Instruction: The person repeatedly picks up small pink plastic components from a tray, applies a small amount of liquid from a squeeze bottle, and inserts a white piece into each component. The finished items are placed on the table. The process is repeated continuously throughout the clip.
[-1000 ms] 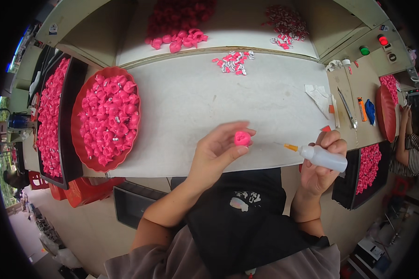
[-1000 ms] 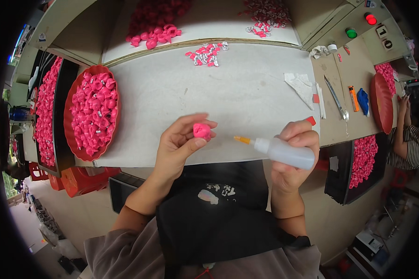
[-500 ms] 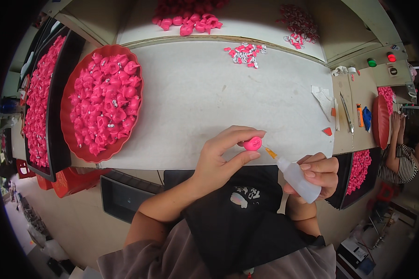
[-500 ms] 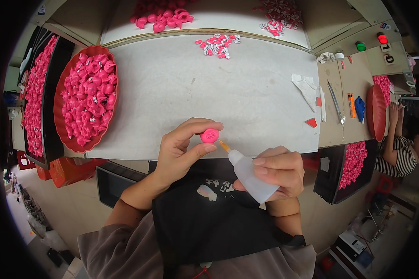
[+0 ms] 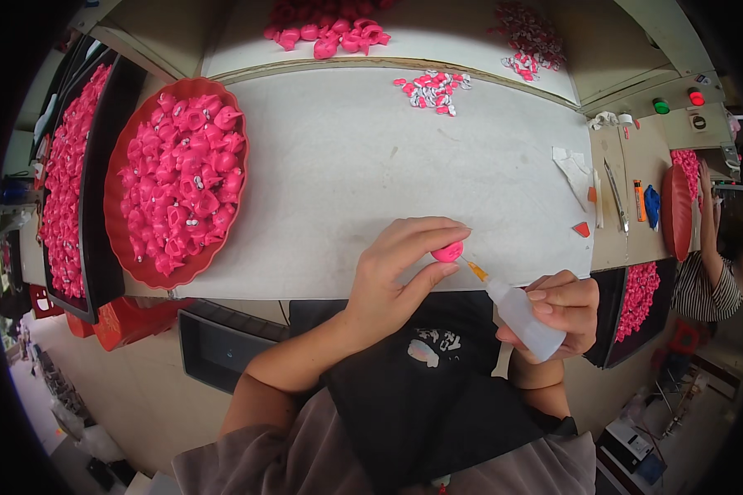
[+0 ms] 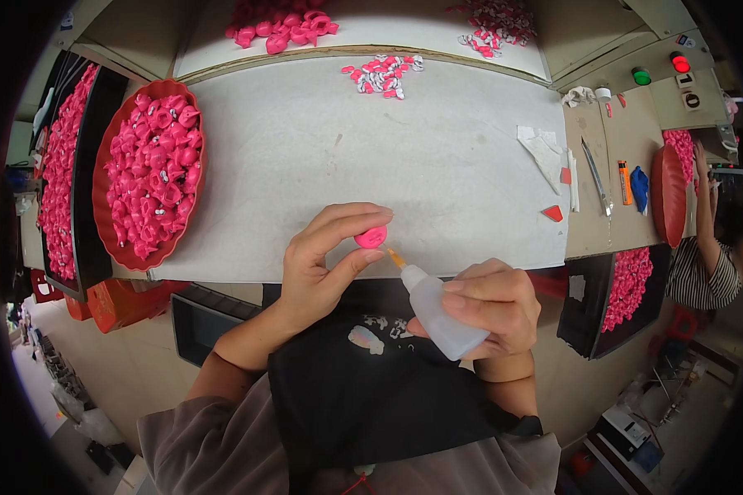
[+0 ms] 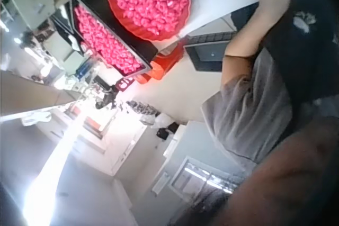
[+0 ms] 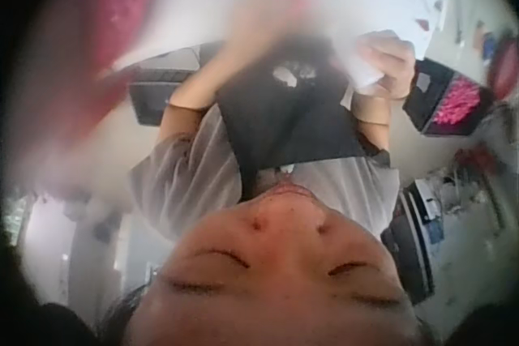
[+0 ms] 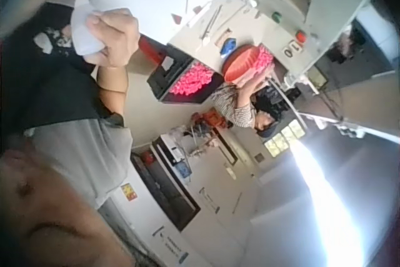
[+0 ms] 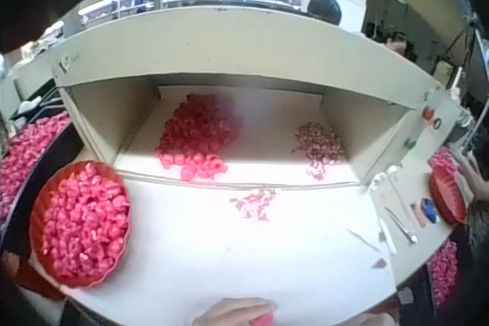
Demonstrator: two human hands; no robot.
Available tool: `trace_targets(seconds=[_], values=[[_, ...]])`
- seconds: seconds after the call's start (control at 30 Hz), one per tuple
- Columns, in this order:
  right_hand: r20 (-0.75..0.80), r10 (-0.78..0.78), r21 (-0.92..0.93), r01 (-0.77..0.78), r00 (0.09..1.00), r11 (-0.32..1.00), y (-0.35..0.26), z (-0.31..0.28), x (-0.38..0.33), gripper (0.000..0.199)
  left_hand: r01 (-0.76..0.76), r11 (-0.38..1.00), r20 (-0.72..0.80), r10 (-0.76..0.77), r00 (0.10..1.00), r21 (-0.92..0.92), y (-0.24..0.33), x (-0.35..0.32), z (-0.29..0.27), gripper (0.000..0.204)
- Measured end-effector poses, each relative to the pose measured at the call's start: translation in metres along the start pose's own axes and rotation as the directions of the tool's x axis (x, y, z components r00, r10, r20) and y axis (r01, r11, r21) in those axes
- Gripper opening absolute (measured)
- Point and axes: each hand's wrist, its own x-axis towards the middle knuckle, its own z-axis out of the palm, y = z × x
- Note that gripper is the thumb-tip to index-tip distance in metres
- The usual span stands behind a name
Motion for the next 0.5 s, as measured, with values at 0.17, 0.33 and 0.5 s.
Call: trace_targets(seconds=[0.17,0.33,0.5], values=[[-0.096,0.019,0.075,-0.012,0.995,0.997,0.0036,0.0026,-0.0031,0.041,0.046,0.996,0.039,-0.043,0.998,-0.077,-0.0005,0.0001,0.0018,0.029],[-0.091,0.007,0.087,0.001,0.996,0.996,0.006,0.0028,-0.0038,0.043,0.076,0.992,0.06,-0.07,0.996,-0.102,-0.0013,-0.0001,0.0023,0.029],[-0.065,0.033,0.104,-0.026,0.997,0.994,0.0061,0.0011,-0.0061,0.048,0.093,0.99,0.077,-0.086,0.993,-0.103,0.0,0.0005,0.0021,0.03]])
